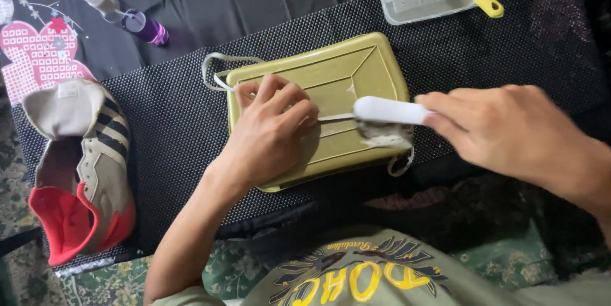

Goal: The person is cleaning a white shoe lace by scrubbing it with a toothbrush and cleaning solution on a plastic lid, then wiping it dry with a grey cloth.

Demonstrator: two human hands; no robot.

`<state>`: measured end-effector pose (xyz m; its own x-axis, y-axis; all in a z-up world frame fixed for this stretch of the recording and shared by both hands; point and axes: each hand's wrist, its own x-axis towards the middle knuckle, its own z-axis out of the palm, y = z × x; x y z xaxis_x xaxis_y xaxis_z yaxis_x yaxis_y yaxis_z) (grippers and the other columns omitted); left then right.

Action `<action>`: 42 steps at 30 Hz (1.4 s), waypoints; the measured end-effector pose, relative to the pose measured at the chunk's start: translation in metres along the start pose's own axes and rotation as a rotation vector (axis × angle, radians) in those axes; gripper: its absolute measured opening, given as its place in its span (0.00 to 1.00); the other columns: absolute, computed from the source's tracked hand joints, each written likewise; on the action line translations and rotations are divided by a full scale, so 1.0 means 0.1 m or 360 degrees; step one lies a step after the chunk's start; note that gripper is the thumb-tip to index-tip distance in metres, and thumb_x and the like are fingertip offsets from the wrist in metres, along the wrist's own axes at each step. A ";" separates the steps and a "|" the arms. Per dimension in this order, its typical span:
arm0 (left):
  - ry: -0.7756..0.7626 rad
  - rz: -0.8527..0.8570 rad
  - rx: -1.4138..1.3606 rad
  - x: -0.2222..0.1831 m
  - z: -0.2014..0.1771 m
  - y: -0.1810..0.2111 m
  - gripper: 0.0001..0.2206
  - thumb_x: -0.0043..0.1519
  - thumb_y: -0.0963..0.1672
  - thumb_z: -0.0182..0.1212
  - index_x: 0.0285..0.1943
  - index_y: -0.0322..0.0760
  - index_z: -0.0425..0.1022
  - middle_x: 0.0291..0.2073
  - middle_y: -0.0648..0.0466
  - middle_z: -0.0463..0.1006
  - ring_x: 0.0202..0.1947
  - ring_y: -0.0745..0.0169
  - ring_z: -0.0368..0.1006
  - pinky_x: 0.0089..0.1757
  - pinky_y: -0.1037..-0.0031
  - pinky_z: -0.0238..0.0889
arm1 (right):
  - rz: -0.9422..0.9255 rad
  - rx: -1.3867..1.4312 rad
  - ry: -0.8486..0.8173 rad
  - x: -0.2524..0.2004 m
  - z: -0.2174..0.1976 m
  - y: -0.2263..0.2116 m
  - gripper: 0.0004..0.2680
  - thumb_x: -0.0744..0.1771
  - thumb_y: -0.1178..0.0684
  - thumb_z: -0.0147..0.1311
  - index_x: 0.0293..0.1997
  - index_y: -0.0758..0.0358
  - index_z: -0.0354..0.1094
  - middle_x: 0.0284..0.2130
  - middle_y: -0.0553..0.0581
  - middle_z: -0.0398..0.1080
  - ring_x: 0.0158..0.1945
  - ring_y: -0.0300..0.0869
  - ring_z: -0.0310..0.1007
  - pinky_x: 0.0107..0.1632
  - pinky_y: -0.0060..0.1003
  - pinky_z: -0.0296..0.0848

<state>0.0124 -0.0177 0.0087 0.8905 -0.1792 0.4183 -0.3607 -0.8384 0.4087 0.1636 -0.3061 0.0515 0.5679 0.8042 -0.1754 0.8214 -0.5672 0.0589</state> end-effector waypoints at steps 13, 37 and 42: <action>-0.0033 -0.0130 0.0036 -0.09 -0.04 -0.04 0.03 0.64 0.40 0.60 0.43 0.42 0.71 0.42 0.49 0.64 0.46 0.47 0.58 0.48 0.53 0.48 | -0.0311 0.0239 0.0138 0.22 -0.09 -0.18 0.10 0.70 0.41 0.47 0.55 0.43 0.68 0.29 0.46 0.74 0.27 0.51 0.78 0.23 0.56 0.73; -0.0052 -0.0337 0.0093 -0.06 -0.04 0.06 0.04 0.65 0.42 0.54 0.42 0.35 0.65 0.44 0.42 0.58 0.47 0.43 0.53 0.51 0.46 0.51 | -0.0076 -0.0048 0.0215 -0.26 0.17 0.21 0.14 0.68 0.40 0.51 0.61 0.40 0.71 0.25 0.41 0.71 0.23 0.47 0.78 0.23 0.53 0.75; -0.0118 -0.0415 0.0228 -0.07 0.00 0.06 0.06 0.64 0.42 0.55 0.46 0.34 0.65 0.45 0.42 0.58 0.47 0.42 0.53 0.49 0.48 0.51 | -0.0044 0.0170 0.0125 -0.19 -0.07 0.15 0.10 0.69 0.43 0.48 0.56 0.40 0.68 0.32 0.47 0.78 0.33 0.52 0.80 0.30 0.57 0.75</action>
<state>0.0037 -0.0212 0.0078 0.9676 0.0189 0.2518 -0.0792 -0.9242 0.3737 0.1657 -0.3288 0.0622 0.5507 0.8290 -0.0975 0.8291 -0.5567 -0.0509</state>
